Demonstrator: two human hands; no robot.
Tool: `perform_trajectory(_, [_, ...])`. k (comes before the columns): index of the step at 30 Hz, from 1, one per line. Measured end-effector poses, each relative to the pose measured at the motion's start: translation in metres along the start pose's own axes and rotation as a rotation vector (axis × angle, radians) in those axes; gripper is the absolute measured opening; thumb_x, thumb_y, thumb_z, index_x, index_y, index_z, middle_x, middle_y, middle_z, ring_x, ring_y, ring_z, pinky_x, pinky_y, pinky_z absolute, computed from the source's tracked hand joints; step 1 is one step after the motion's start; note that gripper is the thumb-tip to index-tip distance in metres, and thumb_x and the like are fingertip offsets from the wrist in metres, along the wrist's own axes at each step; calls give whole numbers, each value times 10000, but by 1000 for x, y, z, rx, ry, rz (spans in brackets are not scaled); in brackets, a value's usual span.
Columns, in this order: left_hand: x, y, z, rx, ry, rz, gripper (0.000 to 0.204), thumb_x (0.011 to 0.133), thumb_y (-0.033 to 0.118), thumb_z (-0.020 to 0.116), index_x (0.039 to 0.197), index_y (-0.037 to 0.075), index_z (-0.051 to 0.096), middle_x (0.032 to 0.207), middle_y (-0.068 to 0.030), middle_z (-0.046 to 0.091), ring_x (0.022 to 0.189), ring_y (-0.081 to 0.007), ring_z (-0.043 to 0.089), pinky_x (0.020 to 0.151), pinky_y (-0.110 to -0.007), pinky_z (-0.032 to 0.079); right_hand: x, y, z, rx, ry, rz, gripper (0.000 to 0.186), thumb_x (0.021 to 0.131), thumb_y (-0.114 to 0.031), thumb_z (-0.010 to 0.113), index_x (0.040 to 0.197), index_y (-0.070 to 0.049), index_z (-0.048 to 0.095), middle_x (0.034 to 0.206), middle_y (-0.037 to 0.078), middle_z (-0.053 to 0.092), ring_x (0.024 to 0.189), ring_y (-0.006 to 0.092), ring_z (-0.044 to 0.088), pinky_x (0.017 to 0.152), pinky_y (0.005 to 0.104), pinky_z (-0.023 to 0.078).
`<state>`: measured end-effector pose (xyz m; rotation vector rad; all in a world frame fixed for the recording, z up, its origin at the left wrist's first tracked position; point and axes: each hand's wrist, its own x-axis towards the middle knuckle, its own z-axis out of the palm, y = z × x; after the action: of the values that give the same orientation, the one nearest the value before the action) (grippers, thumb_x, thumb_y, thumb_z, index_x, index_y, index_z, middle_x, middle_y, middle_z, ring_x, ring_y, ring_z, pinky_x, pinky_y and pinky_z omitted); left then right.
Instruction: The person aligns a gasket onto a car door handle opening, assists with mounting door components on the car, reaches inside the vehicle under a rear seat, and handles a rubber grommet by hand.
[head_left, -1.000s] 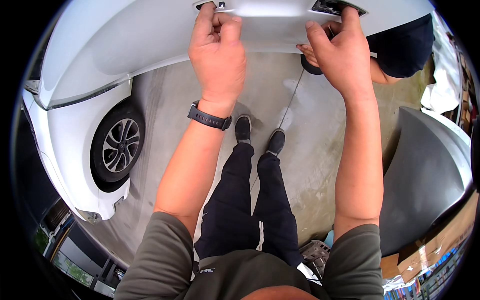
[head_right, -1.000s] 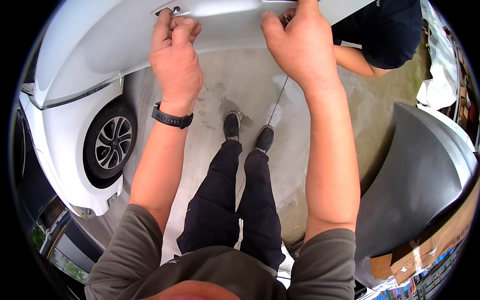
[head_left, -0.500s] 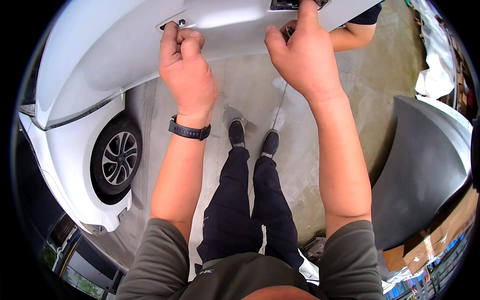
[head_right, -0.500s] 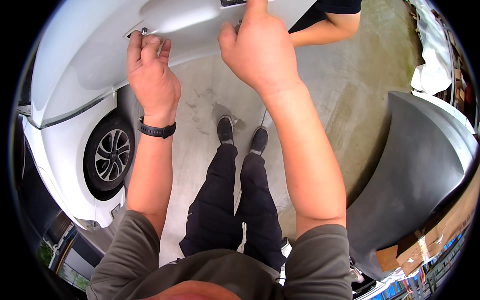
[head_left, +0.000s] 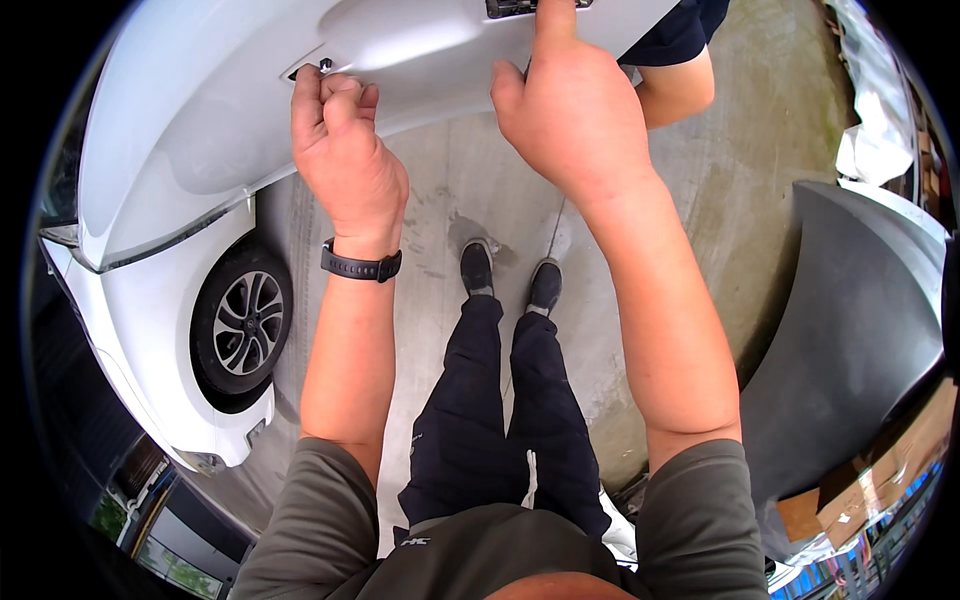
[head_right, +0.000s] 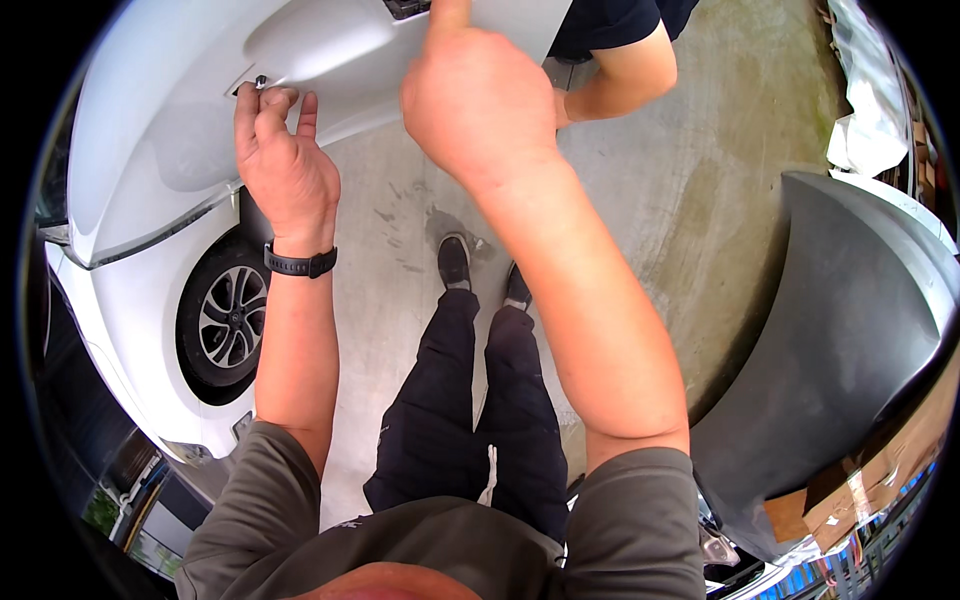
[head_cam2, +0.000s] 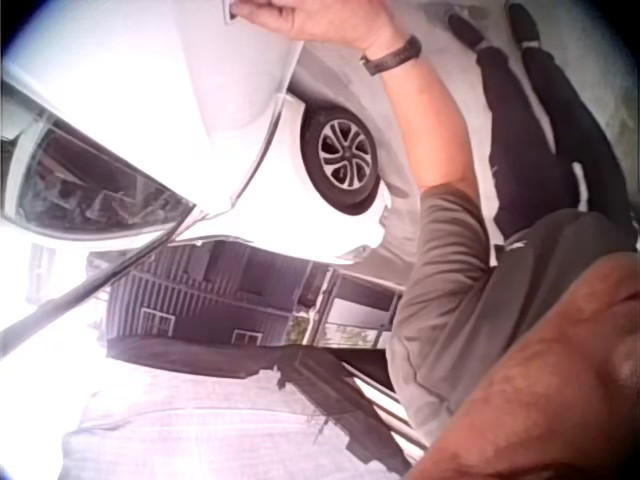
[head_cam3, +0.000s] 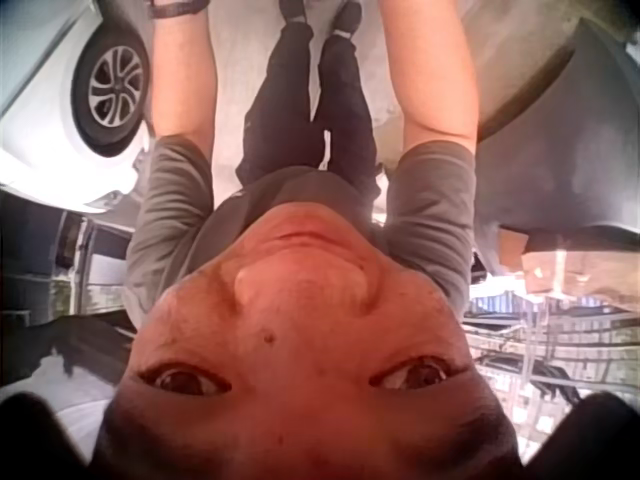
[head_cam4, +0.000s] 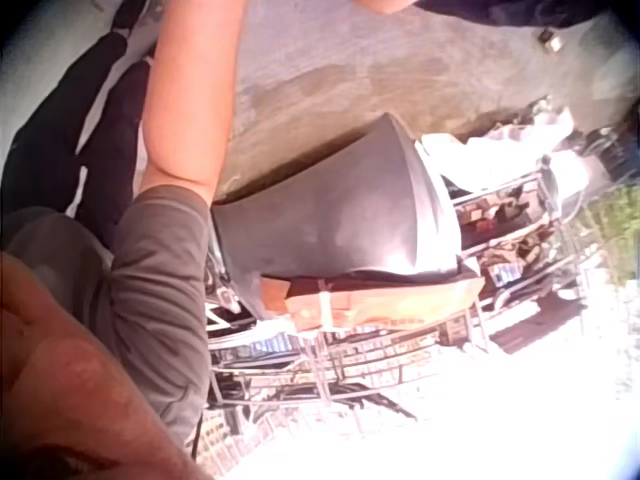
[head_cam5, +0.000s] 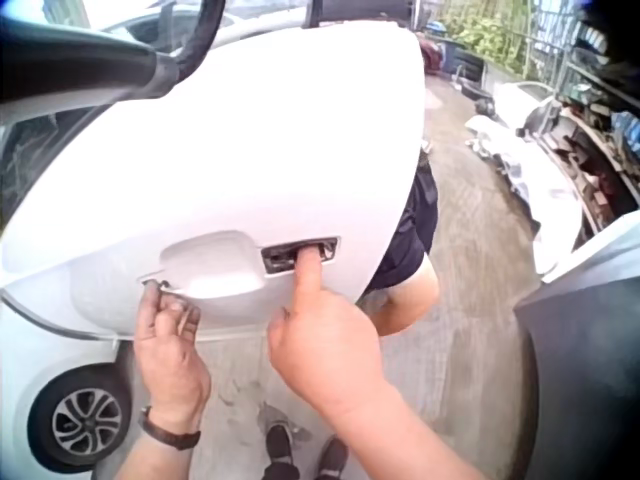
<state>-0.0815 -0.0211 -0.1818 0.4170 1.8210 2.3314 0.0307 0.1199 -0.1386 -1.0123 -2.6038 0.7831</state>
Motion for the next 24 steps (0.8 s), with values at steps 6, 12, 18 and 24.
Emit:
perform_trajectory(6, [4,1,-3,63,-31,8,396,978,105,576,1342,-40,517,1065,-14,592,1057,-139,540,1059,-428,442,2,6,-7,7,26,-70,703,861,-180,670,1444,79,374,729,263,679,706,454,691,677,541,562])
perform_trajectory(12, [7,-5,-11,119,-38,40,533,967,73,564,1450,-119,447,1026,-21,600,980,-116,553,997,-359,486,3,0,-8,107,-12,-99,562,869,-116,668,1354,53,441,715,191,699,659,387,697,638,487,557])
perform_trajectory(18, [10,-3,-9,194,11,152,471,928,82,562,1358,-109,535,879,-14,611,828,-111,544,829,-239,476,6,-7,-5,160,-34,-10,603,926,-242,703,1426,14,483,788,85,670,710,191,621,720,352,520])
perform_trajectory(24, [9,-2,-14,225,16,139,461,916,43,572,1353,-100,544,894,-25,604,839,-123,552,823,-278,496,10,-25,-6,283,-129,95,467,943,-262,699,1265,37,540,825,81,695,725,168,615,704,335,508])
